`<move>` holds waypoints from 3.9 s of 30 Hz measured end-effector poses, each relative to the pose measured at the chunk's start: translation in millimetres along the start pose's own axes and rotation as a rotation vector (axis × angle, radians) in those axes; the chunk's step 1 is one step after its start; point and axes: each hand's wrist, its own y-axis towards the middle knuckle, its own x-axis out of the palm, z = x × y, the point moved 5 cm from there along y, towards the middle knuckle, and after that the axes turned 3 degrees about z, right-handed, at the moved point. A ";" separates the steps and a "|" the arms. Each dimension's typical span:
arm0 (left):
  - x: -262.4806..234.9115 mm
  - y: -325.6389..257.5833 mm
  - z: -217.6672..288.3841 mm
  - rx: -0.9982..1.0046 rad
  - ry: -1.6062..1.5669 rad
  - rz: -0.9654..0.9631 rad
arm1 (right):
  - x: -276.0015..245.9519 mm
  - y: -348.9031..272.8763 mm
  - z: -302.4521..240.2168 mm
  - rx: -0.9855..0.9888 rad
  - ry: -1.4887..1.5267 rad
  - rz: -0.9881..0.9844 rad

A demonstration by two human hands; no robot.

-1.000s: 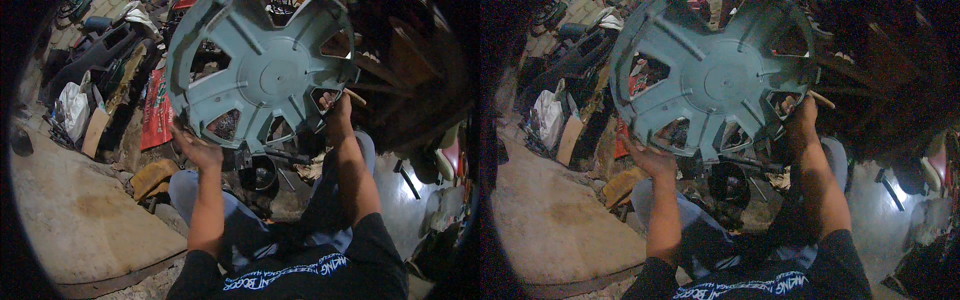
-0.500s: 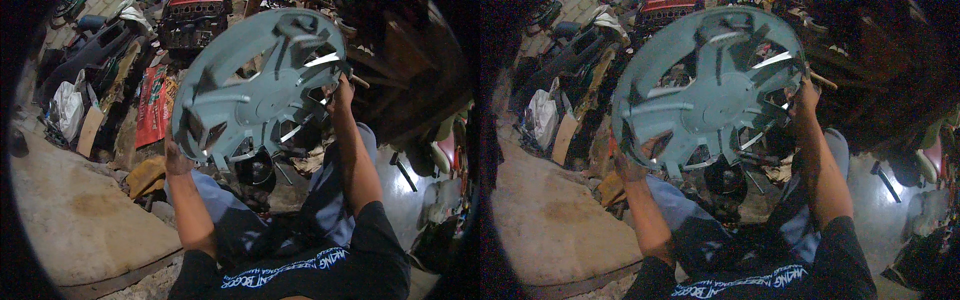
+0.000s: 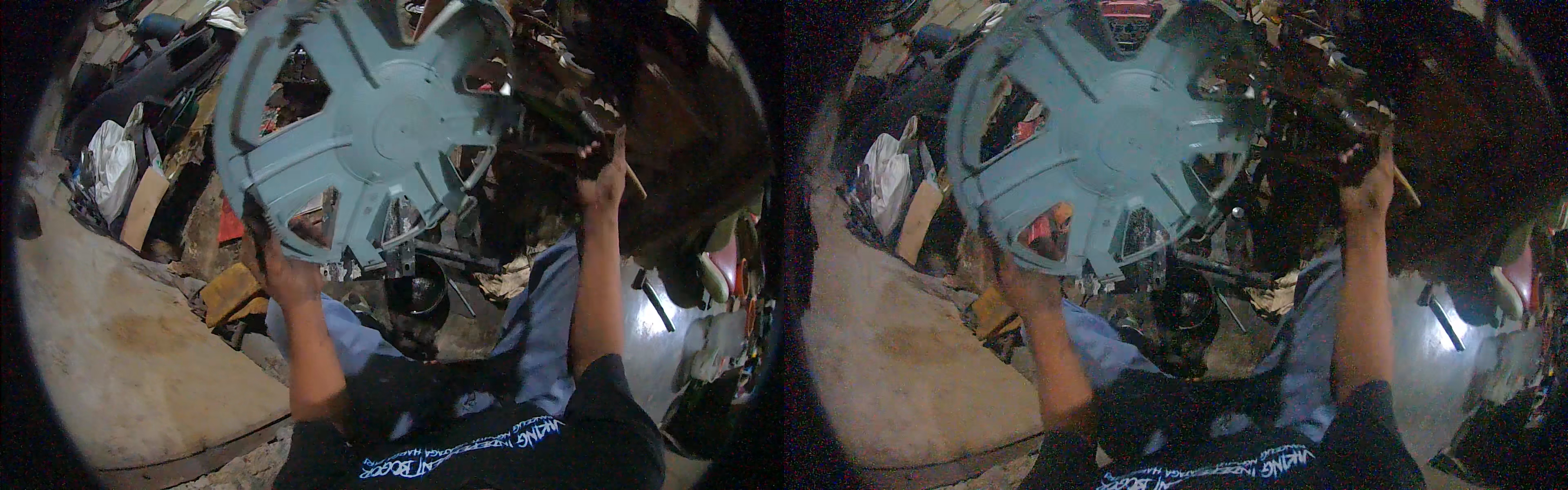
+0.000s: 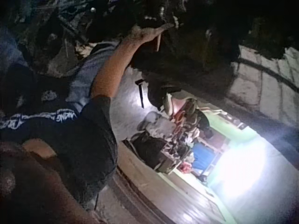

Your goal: The person sits on the floor and paints a light green car wheel with a brush, applying a coat of paint to the spokes and rim. After painting, the person wipes the wheel with a cloth to remove excess paint or smooth the surface.

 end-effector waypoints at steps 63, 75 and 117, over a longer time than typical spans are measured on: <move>-95.5 -30.9 -14.9 0.026 0.216 0.006 | 71.3 -200.2 123.2 -0.602 -1.016 -0.793; -84.6 -29.4 -1.3 0.162 0.325 0.110 | 83.2 -197.0 110.9 -0.221 -1.028 -0.820; -82.8 -33.9 -12.1 -0.179 -0.281 0.109 | 21.5 -225.0 92.0 -0.077 -1.019 -0.841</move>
